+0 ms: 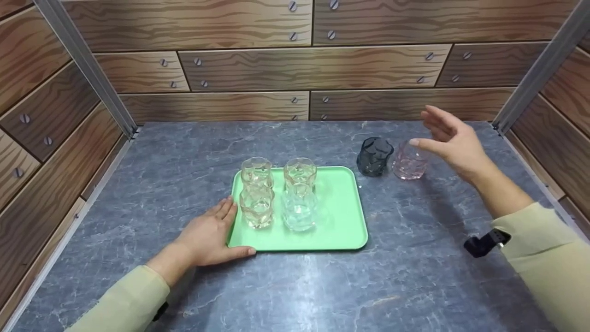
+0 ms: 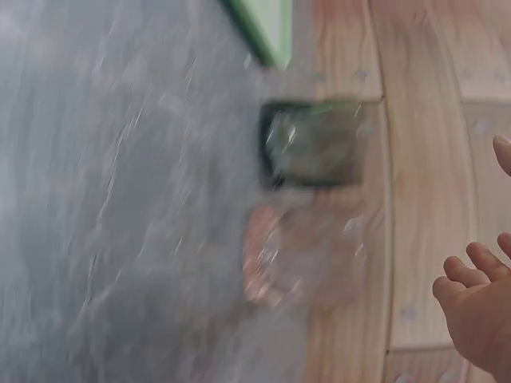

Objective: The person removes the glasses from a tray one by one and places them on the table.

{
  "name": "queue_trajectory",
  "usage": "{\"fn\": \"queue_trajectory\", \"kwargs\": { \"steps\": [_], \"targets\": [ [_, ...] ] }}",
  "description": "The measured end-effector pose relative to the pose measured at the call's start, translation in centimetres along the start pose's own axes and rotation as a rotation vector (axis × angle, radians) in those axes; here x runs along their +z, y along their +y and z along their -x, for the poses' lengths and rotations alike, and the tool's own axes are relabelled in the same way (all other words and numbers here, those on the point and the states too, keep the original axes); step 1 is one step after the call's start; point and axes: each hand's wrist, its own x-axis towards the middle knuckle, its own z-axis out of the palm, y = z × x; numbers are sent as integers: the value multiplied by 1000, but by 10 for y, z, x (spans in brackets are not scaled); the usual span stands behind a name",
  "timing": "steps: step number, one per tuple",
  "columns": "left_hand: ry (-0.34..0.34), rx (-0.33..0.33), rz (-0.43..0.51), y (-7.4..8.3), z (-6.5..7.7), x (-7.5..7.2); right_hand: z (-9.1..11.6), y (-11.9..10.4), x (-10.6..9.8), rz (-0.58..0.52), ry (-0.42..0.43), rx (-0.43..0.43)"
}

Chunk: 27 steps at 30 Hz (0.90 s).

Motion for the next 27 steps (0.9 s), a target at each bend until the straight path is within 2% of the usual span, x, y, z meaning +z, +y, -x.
{"fn": "queue_trajectory", "kwargs": {
  "steps": [3, 9, 15, 21, 27],
  "targets": [
    [-5, -1, 0, 0, 0, 0, 6, -15, 18, 3, -19, -43],
    [-11, -5, 2, 1, 0, 0, 21, -29, 56, -37, -115, -67],
    [-3, 0, 2, 1, 1, 0, 35, -32, 96, -94, -202, -81],
    [8, 11, -6, 1, 0, 0, 45, -30, 136, -91, -258, -63],
    [14, 13, -12, 1, 0, 0, 55, -25, 170, -93, -309, -95]
  ]
}}
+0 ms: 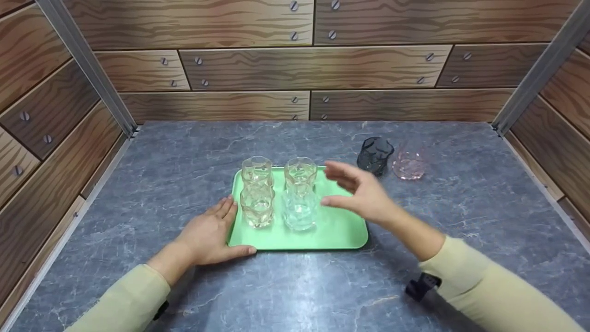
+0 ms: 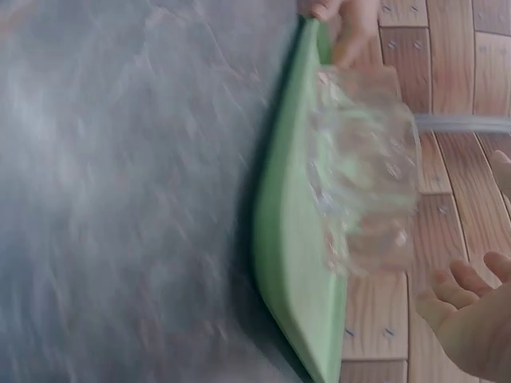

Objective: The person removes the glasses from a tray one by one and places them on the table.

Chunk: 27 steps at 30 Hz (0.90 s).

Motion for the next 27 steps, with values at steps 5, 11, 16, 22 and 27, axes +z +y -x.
{"fn": "queue_trajectory", "kwargs": {
  "steps": [5, 11, 16, 22, 27],
  "targets": [
    [4, 6, 3, 0, 0, 1, 1, 11, 21, 32, -42, 32],
    [0, 4, 10, 1, 1, 1, 3, 21, 35, 67, -64, 75],
    [11, 10, 14, 0, 1, 0, 2, 21, 47, 84, -48, 90],
    [16, 16, 14, -1, 1, 0, -1, 16, 61, 110, 4, 109],
    [21, 17, 6, -1, 1, -1, -3, 15, 70, 141, 51, 113]
  ]
}}
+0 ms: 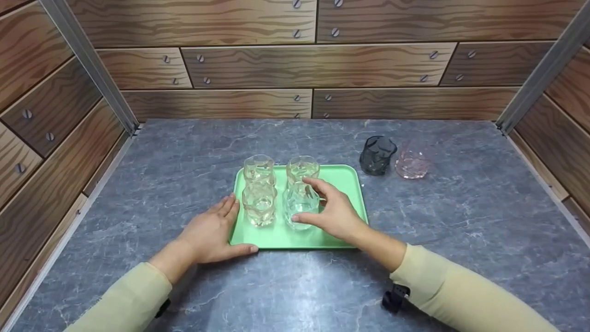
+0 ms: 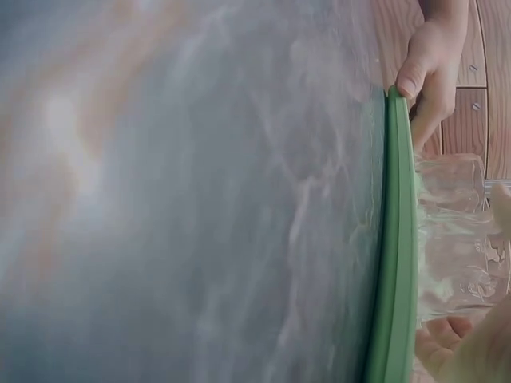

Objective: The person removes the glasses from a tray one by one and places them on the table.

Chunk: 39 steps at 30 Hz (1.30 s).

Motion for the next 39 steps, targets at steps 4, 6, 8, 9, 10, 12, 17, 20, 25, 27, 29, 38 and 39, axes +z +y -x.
{"fn": "queue_trajectory", "kwargs": {
  "steps": [4, 6, 8, 9, 10, 12, 17, 20, 25, 27, 29, 38, 39],
  "targets": [
    [-1, -2, -2, 0, 0, 0, -1, -1, 3, 1, 22, 2],
    [-1, -4, 0, 0, 0, 0, -1, -2, 4, -5, 24, 3],
    [2, -3, 1, 0, 0, 0, -1, -2, 4, -11, 24, 6],
    [4, -3, 2, 0, 0, 0, 0, -2, 4, -13, 25, 8],
    [5, -1, 2, 0, 0, 0, 0, -3, 4, -17, 25, 9],
    [7, 0, 1, 0, 0, 0, 0, -3, 4, -21, 25, 13],
    [7, -3, 3, 0, 0, 0, 1, -3, 4, -29, 30, 23],
    [3, -5, 13, 0, -1, 1, 2, -3, 2, -44, 32, 22],
    [-11, -15, 12, 0, -1, 1, 4, -7, -5, -58, 24, 0],
    [-16, -18, 11, 0, 0, 1, 5, -10, -10, -55, 26, -14],
    [-14, -17, 12, 0, 0, 0, 6, -13, -16, -56, 30, -30],
    [-17, -17, 8, 0, -1, 1, 10, -23, -52, -91, 48, -49],
    [-18, -18, 8, 0, -1, 1, 10, -24, -56, -95, 52, -48]
  ]
}}
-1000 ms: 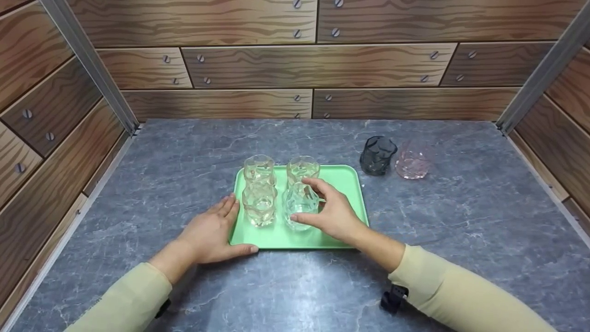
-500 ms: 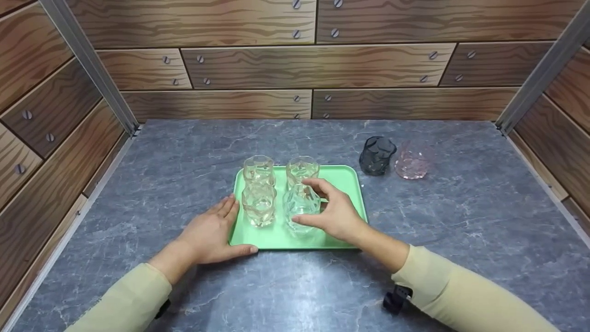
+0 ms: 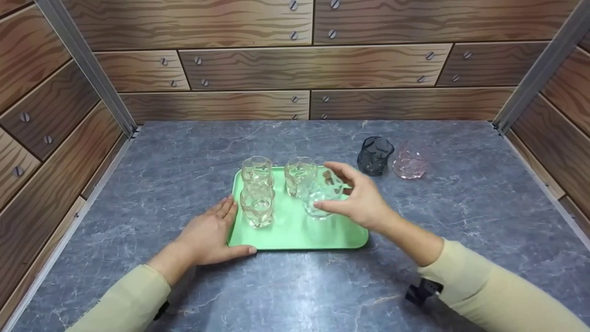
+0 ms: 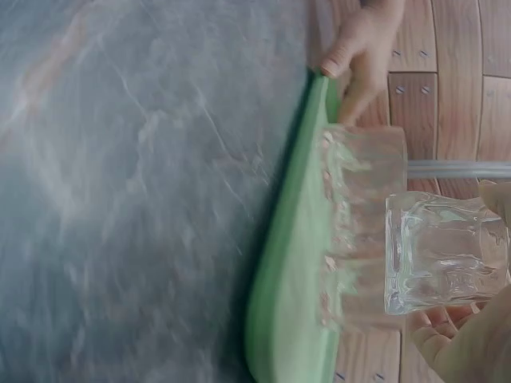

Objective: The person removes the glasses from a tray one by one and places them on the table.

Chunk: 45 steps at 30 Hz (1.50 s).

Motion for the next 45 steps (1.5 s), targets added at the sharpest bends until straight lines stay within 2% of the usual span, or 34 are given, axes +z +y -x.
{"fn": "queue_trajectory", "kwargs": {
  "steps": [6, 14, 22, 32, 45],
  "targets": [
    [4, -4, -2, 0, 1, 0, -1, -4, -29, 2, 34, 3],
    [-7, -6, 8, 0, 0, -1, 0, 2, -66, -37, 71, 16],
    [-2, 1, -6, 0, -1, -1, 4, 13, -91, 16, 112, 29],
    [-8, -2, 2, 0, 0, -1, 9, 35, -107, 51, 128, 63],
    [-9, -2, -5, 0, 0, -2, 10, 64, -110, 52, 133, 84]
  ]
}}
